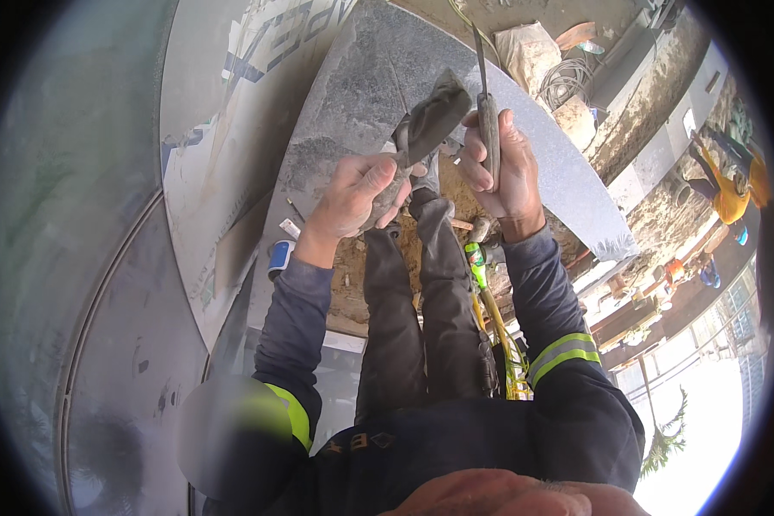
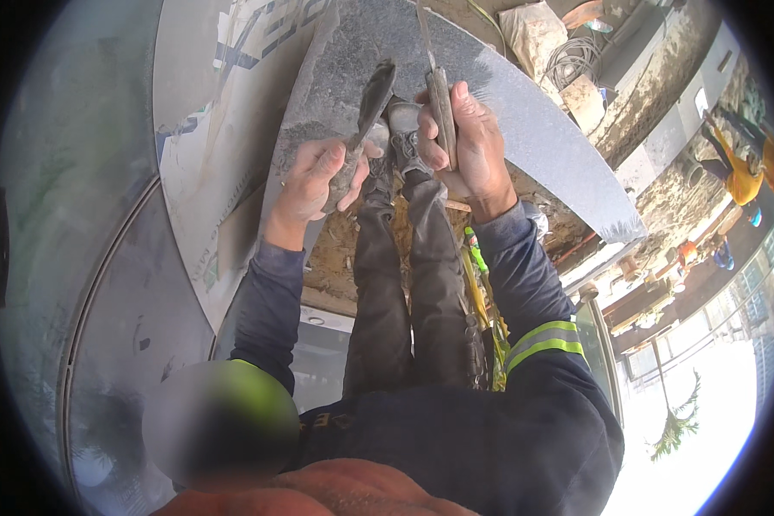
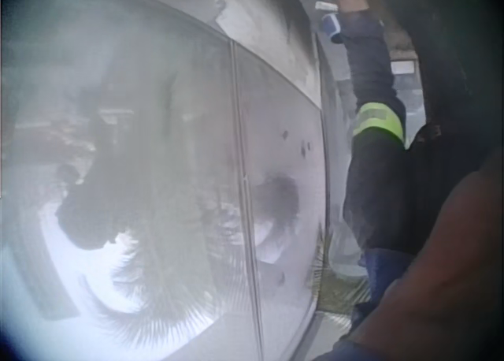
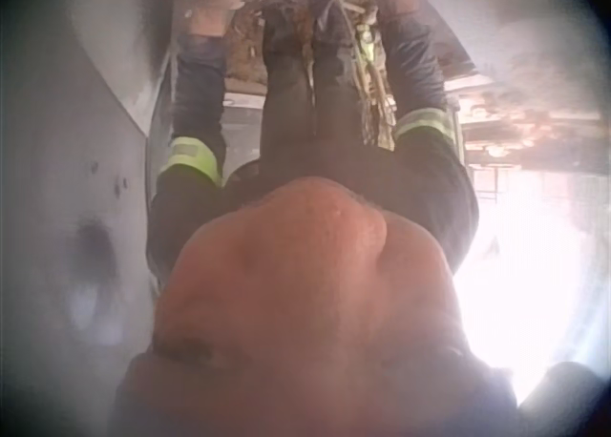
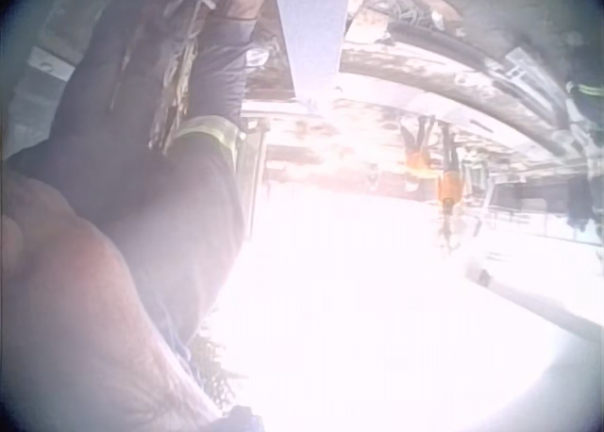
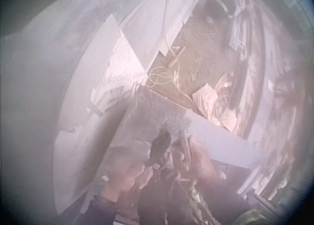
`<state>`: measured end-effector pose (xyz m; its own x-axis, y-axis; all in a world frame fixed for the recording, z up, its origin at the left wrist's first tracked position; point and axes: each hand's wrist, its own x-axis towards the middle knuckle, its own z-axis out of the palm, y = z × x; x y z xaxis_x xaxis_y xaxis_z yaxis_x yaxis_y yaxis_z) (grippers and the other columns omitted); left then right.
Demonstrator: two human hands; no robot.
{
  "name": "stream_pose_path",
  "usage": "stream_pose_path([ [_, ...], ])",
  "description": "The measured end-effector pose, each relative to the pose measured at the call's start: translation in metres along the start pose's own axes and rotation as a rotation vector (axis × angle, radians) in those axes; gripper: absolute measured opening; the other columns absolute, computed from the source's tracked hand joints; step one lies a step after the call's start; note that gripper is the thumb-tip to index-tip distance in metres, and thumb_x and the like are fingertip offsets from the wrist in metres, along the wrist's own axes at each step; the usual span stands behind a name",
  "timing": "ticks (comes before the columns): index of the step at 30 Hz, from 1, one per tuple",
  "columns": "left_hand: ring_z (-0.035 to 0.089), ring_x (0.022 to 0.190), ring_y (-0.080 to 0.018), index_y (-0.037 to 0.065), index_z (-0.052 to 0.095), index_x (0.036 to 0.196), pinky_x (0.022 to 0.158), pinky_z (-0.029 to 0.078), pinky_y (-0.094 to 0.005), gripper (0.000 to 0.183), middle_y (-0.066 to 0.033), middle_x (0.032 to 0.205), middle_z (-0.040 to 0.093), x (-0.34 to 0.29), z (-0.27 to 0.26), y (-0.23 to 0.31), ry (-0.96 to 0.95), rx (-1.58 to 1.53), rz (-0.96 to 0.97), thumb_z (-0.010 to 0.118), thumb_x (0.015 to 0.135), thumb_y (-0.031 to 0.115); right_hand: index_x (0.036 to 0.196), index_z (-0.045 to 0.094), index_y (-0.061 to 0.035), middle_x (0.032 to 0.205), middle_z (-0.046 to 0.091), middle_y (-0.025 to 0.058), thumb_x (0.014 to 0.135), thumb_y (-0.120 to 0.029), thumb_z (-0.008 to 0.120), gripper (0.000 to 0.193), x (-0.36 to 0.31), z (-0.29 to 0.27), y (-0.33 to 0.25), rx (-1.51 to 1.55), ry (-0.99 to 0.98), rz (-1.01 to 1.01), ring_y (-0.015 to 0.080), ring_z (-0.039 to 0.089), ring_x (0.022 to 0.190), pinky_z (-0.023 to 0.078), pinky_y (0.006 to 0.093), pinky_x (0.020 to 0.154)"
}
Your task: The person uses a trowel to scoop adhesive and a notched trowel to spread it evenly across the back of a large stone tile. They repeatedly apply and smooth the adhesive, preparing the tile for installation.
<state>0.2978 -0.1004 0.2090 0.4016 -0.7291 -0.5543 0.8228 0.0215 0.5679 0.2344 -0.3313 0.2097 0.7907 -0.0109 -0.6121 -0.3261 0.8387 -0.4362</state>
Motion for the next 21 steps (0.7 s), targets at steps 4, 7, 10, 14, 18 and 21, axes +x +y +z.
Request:
stream_pose_path([
  [4,0.054,0.051,-0.0115,-0.006,0.068,0.118,0.046,0.042,-0.0249,0.056,-0.0086,0.077,0.063,-0.003,0.004,-0.002,-0.086,-0.119,-0.003,0.053,0.107,0.047,0.101,0.063,0.0002,0.073,0.063,0.0093,0.111,-0.042,0.045,0.047,-0.012,0.006,0.03,0.001,-0.112,0.103,0.0114,0.048,0.048,0.039,0.0261,0.044],
  [7,0.054,0.051,-0.0111,-0.006,0.068,0.116,0.047,0.042,-0.0243,0.056,-0.0087,0.077,0.063,-0.007,-0.013,0.002,0.01,-0.174,0.087,0.053,0.107,0.046,0.1,0.065,0.0036,0.067,0.061,0.0092,0.11,-0.041,0.048,0.049,-0.041,0.003,0.045,-0.231,-0.181,0.146,0.0116,0.047,0.045,0.038,0.0254,0.043],
  [10,0.055,0.055,-0.0109,-0.006,0.066,0.107,0.051,0.043,-0.0246,0.052,-0.0079,0.078,0.064,-0.008,-0.019,0.012,0.207,0.064,0.058,0.054,0.108,0.045,0.103,0.066,0.0042,0.069,0.062,0.0096,0.109,-0.041,0.052,0.048,-0.059,-0.006,0.03,-0.19,-0.162,0.073,0.0112,0.048,0.046,0.039,0.0245,0.044],
  [14,0.058,0.058,-0.0129,-0.004,0.07,0.106,0.055,0.044,-0.0312,0.042,-0.0089,0.077,0.064,-0.005,-0.039,0.001,0.546,0.653,0.132,0.067,0.102,0.038,0.116,0.065,0.0042,0.079,0.066,0.0084,0.109,-0.032,0.056,0.038,-0.051,0.001,0.004,-0.74,0.194,-0.145,0.0133,0.062,0.061,0.049,0.0259,0.057],
  [18,0.063,0.066,-0.0264,-0.006,0.068,0.106,0.062,0.048,-0.0375,0.037,-0.0159,0.081,0.064,-0.001,-0.05,0.009,0.595,0.995,0.275,0.077,0.094,0.029,0.128,0.066,0.0023,0.089,0.068,0.0107,0.103,-0.018,0.064,0.032,-0.032,0.007,-0.007,-1.313,0.236,-0.531,0.017,0.066,0.074,0.053,0.0312,0.064],
  [21,0.064,0.074,-0.035,-0.007,0.068,0.108,0.068,0.05,-0.0398,0.037,-0.0193,0.087,0.066,-0.008,-0.055,0.026,0.506,1.177,0.406,0.078,0.091,0.025,0.137,0.068,-0.0118,0.099,0.067,0.0104,0.093,-0.009,0.074,0.044,-0.018,-0.009,-0.022,-1.657,0.093,-0.774,0.0218,0.067,0.081,0.054,0.0344,0.068],
])
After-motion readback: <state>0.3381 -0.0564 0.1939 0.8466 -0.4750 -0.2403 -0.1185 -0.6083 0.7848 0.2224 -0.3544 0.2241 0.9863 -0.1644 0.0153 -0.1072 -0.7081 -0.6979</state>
